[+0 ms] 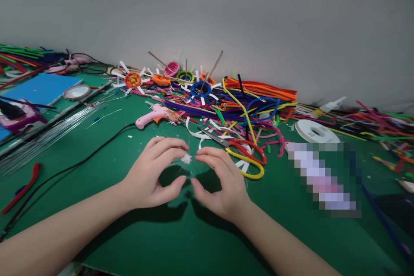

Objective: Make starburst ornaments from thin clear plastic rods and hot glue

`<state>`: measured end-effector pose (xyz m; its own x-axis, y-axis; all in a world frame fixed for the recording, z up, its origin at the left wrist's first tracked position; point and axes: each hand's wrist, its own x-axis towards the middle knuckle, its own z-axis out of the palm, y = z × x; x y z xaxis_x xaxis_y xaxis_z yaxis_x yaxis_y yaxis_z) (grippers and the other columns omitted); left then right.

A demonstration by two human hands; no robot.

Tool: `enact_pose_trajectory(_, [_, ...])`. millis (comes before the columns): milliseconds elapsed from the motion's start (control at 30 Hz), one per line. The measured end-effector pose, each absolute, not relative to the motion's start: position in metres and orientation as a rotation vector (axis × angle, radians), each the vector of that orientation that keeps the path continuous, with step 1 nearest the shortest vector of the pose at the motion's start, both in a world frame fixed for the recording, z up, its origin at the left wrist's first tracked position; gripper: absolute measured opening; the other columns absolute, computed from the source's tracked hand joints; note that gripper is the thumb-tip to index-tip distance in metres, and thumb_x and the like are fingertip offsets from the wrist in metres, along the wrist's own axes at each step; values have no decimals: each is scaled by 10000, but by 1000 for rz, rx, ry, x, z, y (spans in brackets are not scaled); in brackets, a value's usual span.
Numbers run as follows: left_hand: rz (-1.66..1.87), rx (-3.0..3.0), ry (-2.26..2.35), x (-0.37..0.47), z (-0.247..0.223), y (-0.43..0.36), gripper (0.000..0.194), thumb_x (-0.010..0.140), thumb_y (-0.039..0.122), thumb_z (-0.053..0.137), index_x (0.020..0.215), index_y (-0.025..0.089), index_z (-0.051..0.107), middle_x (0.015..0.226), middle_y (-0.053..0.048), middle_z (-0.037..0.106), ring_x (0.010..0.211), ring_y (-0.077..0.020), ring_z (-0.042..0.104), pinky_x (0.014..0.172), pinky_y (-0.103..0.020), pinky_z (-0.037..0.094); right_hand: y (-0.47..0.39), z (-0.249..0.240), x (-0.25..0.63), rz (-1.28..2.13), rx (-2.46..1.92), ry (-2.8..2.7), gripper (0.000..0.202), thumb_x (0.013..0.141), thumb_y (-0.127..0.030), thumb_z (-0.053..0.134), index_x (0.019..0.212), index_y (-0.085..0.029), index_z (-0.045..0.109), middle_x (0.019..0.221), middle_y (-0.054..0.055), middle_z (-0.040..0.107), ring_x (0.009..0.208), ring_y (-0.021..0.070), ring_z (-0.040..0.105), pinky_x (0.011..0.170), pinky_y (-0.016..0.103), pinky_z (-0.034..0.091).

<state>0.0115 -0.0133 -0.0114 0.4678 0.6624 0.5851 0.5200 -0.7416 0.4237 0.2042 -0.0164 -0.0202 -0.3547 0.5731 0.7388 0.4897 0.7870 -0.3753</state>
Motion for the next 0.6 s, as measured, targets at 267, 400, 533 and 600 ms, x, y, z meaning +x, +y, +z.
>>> enact_pose_trajectory(267, [1144, 2586, 967, 12, -11, -14, 234, 794, 203, 514, 1026, 180, 506, 1086, -104, 597, 992, -207, 561, 906, -400, 394, -16, -23, 204, 103, -790, -2014, 393, 734, -286, 708, 1073, -191, 533, 1025, 99, 627, 949, 218, 625, 789, 370, 553])
enact_pose_trajectory(400, [1150, 2589, 972, 12, -11, -14, 241, 791, 209, 510, 1032, 190, 505, 1086, -101, 604, 994, -214, 567, 906, -409, 398, -15, -23, 205, 115, -784, -2019, 445, 706, -310, 727, 1087, -197, 526, 1033, 102, 624, 958, 230, 621, 791, 385, 553])
enact_pose_trajectory(533, [1157, 2593, 975, 12, -11, -14, 251, 786, 215, 514, 1036, 193, 507, 1086, -100, 607, 986, -216, 572, 908, -411, 399, -15, -25, 205, 123, -774, -2020, 493, 670, -295, 748, 1097, -191, 523, 1043, 104, 620, 968, 233, 617, 805, 383, 548])
enact_pose_trajectory(600, [1161, 2596, 974, 11, -11, -14, 255, 783, 215, 519, 1037, 189, 511, 1090, -102, 606, 985, -215, 574, 913, -410, 397, -15, -25, 205, 124, -769, -2019, 508, 659, -298, 757, 1096, -187, 523, 1041, 106, 621, 969, 234, 616, 810, 382, 546])
